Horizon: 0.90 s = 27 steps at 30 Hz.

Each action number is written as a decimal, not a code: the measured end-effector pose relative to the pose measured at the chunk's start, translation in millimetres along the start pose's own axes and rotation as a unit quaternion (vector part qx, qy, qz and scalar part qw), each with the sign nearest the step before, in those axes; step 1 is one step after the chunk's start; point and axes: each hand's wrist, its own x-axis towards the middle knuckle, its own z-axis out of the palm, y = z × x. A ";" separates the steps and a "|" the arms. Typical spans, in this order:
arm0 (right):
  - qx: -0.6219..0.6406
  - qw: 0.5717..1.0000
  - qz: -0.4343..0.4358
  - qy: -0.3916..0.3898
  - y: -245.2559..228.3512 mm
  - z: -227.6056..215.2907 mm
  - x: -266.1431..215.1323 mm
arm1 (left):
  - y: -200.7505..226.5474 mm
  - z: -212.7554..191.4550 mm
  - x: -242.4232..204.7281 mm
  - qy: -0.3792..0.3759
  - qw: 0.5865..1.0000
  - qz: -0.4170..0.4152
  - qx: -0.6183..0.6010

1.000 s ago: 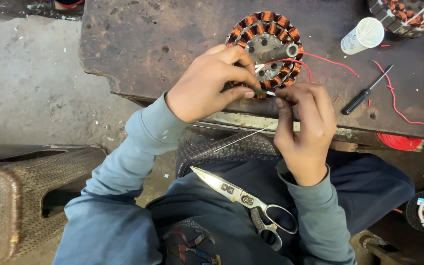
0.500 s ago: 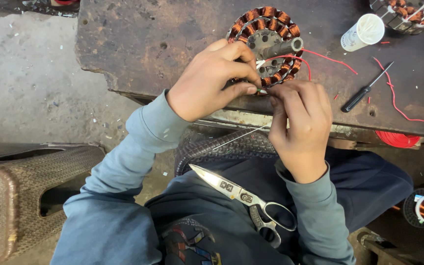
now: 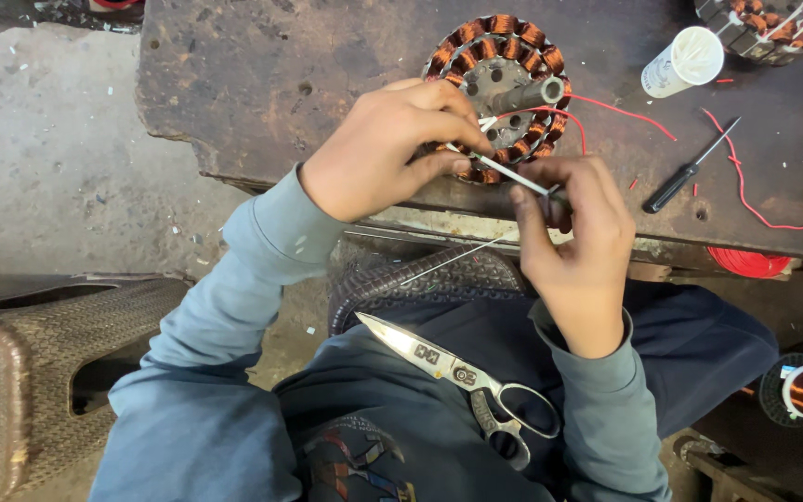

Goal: The person is assembling an electrical stator by hand. They use shears to cut colored wires, insert them into the copper windings, and secure them with white ties. The person works on one stator at a time, with several others visible on the workbench.

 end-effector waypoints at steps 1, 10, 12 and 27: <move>-0.011 1.000 -0.009 -0.003 -0.3 -0.4 -1.1 | -0.2 -0.3 -0.2 0.008 1.000 0.003 -0.002; 0.014 0.999 0.035 -0.009 3.6 1.7 -2.6 | 0.1 -3.1 -1.7 0.003 0.994 -0.075 -0.074; 0.028 0.999 0.046 -0.005 3.8 1.1 -3.1 | -0.3 -3.3 -2.6 0.003 0.994 -0.076 -0.078; -0.036 0.999 -0.010 0.021 -19.4 2.6 -11.5 | 5.9 -10.8 7.0 -0.028 1.000 -0.007 0.008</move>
